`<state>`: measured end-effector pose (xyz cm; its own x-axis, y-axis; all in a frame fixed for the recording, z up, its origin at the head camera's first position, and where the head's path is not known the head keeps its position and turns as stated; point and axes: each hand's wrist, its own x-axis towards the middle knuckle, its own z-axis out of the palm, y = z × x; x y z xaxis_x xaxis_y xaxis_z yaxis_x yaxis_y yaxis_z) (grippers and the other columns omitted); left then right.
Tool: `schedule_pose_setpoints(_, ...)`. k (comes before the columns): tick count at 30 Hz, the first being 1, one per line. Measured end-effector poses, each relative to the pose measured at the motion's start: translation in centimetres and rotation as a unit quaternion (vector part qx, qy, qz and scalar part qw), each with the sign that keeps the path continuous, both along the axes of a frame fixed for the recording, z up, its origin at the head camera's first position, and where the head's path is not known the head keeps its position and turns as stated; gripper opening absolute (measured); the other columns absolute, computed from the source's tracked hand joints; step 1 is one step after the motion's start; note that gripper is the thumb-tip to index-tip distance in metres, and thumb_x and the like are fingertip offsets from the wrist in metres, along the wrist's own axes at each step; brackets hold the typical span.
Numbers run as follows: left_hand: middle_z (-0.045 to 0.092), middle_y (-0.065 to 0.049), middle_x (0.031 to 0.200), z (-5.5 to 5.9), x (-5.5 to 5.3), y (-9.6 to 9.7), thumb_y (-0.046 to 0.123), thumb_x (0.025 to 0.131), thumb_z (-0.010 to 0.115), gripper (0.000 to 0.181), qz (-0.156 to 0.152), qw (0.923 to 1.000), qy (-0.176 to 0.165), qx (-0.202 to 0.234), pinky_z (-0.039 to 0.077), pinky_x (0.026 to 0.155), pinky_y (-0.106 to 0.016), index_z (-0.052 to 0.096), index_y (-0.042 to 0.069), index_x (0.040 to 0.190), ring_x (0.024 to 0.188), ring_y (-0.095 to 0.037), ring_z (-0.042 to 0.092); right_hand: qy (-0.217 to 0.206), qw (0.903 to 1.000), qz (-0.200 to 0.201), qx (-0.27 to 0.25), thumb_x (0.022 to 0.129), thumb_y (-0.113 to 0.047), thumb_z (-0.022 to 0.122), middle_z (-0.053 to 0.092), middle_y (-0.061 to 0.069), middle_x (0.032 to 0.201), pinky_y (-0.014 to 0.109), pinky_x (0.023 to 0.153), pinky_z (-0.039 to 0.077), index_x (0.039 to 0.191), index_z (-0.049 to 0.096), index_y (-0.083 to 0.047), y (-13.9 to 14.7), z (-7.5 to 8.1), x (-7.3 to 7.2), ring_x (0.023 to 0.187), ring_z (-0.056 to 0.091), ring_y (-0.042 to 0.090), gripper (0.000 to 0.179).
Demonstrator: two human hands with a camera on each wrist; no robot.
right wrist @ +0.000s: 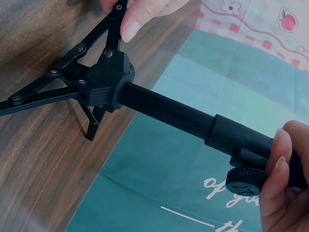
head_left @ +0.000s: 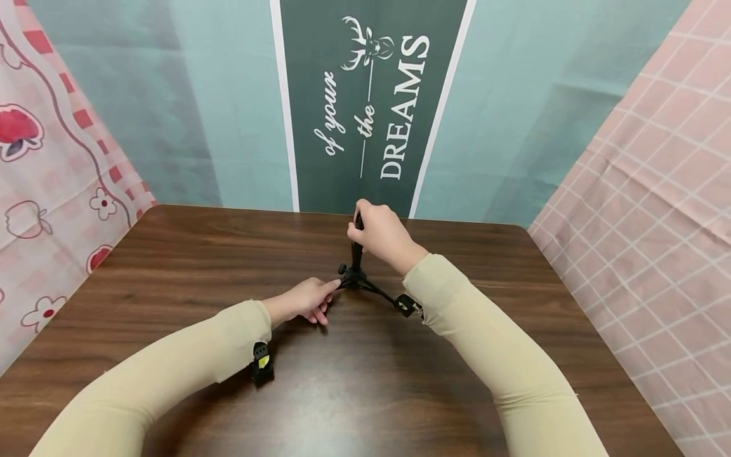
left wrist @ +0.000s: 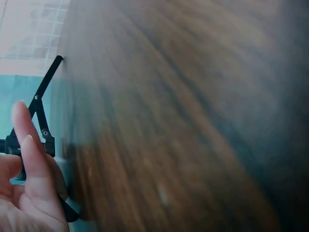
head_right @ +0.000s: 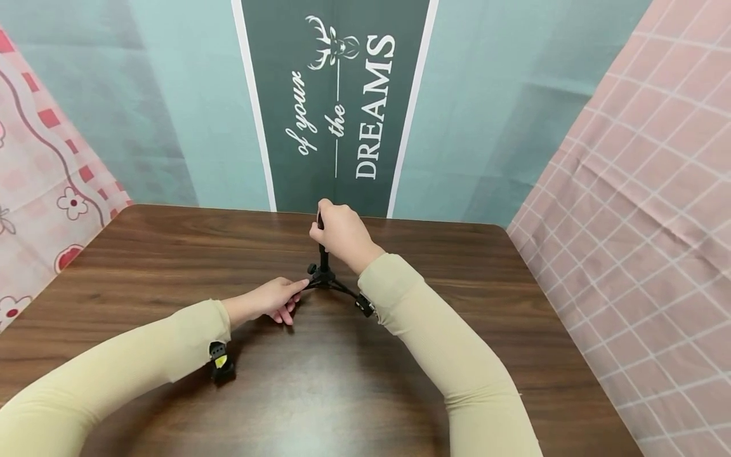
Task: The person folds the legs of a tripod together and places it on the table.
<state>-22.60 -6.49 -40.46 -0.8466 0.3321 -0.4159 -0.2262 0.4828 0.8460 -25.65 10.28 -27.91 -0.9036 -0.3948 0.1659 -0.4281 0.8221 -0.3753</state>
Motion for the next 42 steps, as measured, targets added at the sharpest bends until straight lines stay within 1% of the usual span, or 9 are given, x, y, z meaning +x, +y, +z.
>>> schedule_pose_setpoints(3,0.047,-0.005,0.057,-0.22,-0.01,-0.06,0.042,0.100,0.038,0.048,0.000,0.9999,0.014,-0.001,0.044,0.039,-0.023,0.047,0.006,0.070,0.046,-0.015,0.061,-0.006,0.9999,0.002,-0.010,0.092,-0.015,0.053,0.055,0.003,0.063,0.025,0.051,0.047,0.087,0.047,-0.009,0.07,-0.09,-0.03,0.048,0.058,0.007,0.009)
schedule_pose_setpoints(8,0.048,-0.005,0.056,-0.36,0.01,-0.11,0.042,0.099,0.039,0.049,0.000,0.9992,0.039,0.003,0.044,0.038,-0.024,0.048,0.005,0.068,0.044,-0.016,0.060,0.007,0.9999,0.000,-0.015,0.091,-0.014,0.053,0.054,0.003,0.062,0.025,0.051,0.047,0.085,0.046,-0.009,0.19,-0.20,-0.11,0.047,0.057,0.006,0.010)
schedule_pose_setpoints(13,0.049,-0.006,0.056,-0.37,0.00,-0.15,0.043,0.099,0.040,0.050,0.000,0.9985,0.055,0.001,0.044,0.038,-0.025,0.049,0.005,0.067,0.044,-0.016,0.060,0.016,0.9997,0.001,-0.019,0.091,-0.014,0.053,0.054,0.003,0.062,0.025,0.050,0.046,0.084,0.046,-0.009,0.19,-0.27,-0.15,0.047,0.056,0.006,0.011)
schedule_pose_setpoints(17,0.049,-0.005,0.056,-0.37,0.00,-0.18,0.044,0.099,0.040,0.051,-0.003,0.9983,0.059,-0.001,0.045,0.039,-0.025,0.049,0.005,0.068,0.045,-0.016,0.060,0.023,0.9996,0.001,-0.019,0.091,-0.013,0.053,0.054,0.003,0.061,0.025,0.050,0.046,0.084,0.046,-0.009,0.20,-0.37,-0.13,0.046,0.056,0.006,0.011)
schedule_pose_setpoints(30,0.048,-0.004,0.055,-0.43,0.17,-0.28,0.044,0.099,0.040,0.050,0.002,0.9983,0.058,0.007,0.044,0.039,-0.024,0.048,0.006,0.068,0.043,-0.015,0.059,0.034,0.9991,0.004,-0.025,0.091,-0.012,0.052,0.053,0.003,0.060,0.025,0.050,0.045,0.082,0.045,-0.009,0.12,-0.70,-0.11,0.045,0.055,0.007,0.011)
schedule_pose_setpoints(42,0.049,-0.004,0.056,-0.52,0.35,-0.38,0.046,0.098,0.040,0.051,-0.003,0.9974,0.071,0.013,0.045,0.040,-0.025,0.049,0.006,0.068,0.044,-0.016,0.060,0.041,0.9989,-0.002,-0.021,0.090,-0.012,0.053,0.052,0.003,0.060,0.026,0.050,0.045,0.082,0.045,-0.008,0.05,-0.70,0.10,0.045,0.054,0.007,0.011)
